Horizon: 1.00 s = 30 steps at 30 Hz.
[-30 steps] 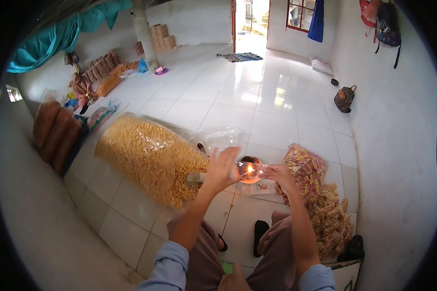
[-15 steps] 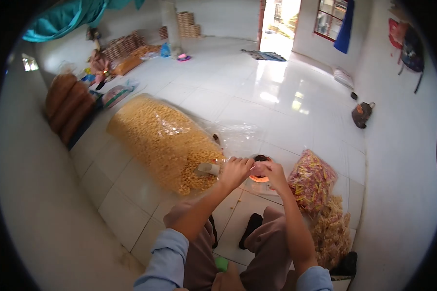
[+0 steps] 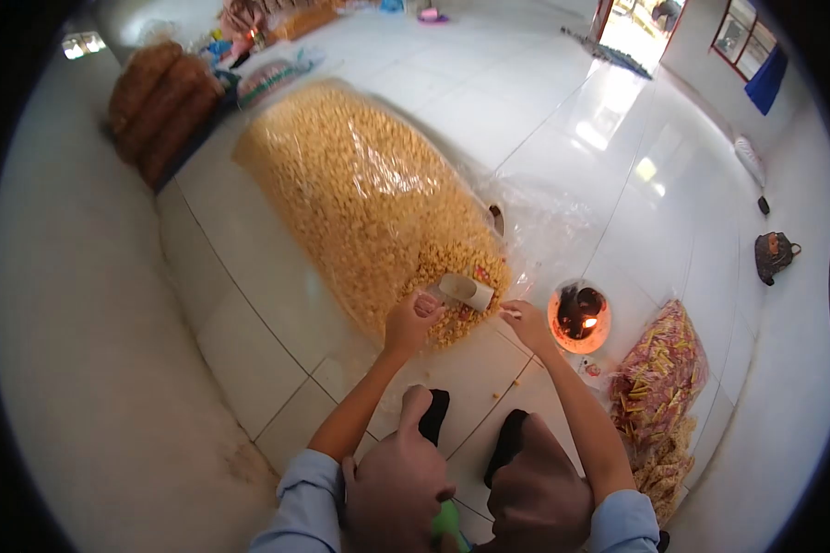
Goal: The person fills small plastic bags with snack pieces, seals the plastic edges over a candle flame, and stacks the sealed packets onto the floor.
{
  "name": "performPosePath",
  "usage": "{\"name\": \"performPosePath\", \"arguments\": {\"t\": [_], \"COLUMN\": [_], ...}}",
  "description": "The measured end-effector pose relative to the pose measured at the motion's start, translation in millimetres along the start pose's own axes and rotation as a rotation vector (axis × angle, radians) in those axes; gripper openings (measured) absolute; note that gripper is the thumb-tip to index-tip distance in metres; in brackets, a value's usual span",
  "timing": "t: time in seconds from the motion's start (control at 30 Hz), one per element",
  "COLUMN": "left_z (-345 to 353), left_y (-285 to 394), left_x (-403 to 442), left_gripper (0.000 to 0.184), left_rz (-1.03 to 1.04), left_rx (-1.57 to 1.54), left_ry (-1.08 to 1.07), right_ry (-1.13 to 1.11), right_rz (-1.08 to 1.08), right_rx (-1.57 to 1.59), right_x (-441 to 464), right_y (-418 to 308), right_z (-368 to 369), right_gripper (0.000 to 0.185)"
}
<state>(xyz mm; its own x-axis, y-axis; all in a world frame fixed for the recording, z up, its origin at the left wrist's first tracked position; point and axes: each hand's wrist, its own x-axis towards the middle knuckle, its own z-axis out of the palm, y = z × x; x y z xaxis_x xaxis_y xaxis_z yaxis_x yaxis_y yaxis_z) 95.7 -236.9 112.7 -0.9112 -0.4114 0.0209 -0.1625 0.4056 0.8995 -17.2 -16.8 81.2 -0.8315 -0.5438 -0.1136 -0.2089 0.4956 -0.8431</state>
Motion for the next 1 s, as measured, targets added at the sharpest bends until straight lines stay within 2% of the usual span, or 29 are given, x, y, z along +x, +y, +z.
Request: {"name": "performPosePath", "arguments": {"t": [0.03,0.07,0.1,0.13,0.17,0.23,0.3,0.37,0.43,0.47,0.57,0.67,0.77,1.0], "left_z": [7,15,20,24,28,37,38,25,21,21,21,22,20,31], "left_y": [-16,-31,-43,-52,-62,-90,-100,-78,-82,-83,-90,-82,-79,-87], "left_x": [-1,-2,-2,-2,0,2,-2,-4,-9,-10,-13,-15,-17,-18], "left_gripper": [0.024,0.025,0.025,0.025,0.025,0.025,0.025,0.024,0.024,0.023,0.023,0.023,0.023,0.02], "left_rz": [-0.084,-0.169,-0.207,-0.216,-0.222,-0.264,-0.307,-0.435,-0.434,-0.417,-0.452,-0.449,-0.421,-0.379], "left_rx": [0.007,0.016,0.016,0.016,0.019,-0.031,-0.081,0.101,0.095,0.076,0.075,0.099,0.104,0.142], "left_ry": [0.037,0.076,0.068,0.115,0.16,0.201,0.253,0.145,0.152,0.16,0.127,0.147,0.142,0.126], "right_ry": [0.013,-0.02,0.052,0.127,0.103,0.121,0.056,0.005,0.085,0.098,-0.054,-0.131,-0.195,-0.24], "right_rz": [-0.176,-0.153,-0.195,-0.24,-0.221,-0.369,-0.3,-0.236,-0.427,-0.447,-0.405,-0.35,-0.312,-0.262], "right_rx": [-0.29,-0.288,-0.285,-0.279,-0.271,-0.464,-0.402,-0.339,-0.527,-0.562,-0.518,-0.475,-0.422,-0.256], "right_x": [7,17,30,41,51,68,80,81,80,78,71,67,77,74], "right_y": [11,23,28,34,40,52,61,59,47,44,39,35,30,41], "right_z": [15,28,41,52,61,75,83,81,61,52,37,50,48,45], "right_gripper": [0.043,0.043,0.051,0.06,0.06,0.068,0.065,0.063,0.061,0.061,0.063,0.058,0.062,0.065]}}
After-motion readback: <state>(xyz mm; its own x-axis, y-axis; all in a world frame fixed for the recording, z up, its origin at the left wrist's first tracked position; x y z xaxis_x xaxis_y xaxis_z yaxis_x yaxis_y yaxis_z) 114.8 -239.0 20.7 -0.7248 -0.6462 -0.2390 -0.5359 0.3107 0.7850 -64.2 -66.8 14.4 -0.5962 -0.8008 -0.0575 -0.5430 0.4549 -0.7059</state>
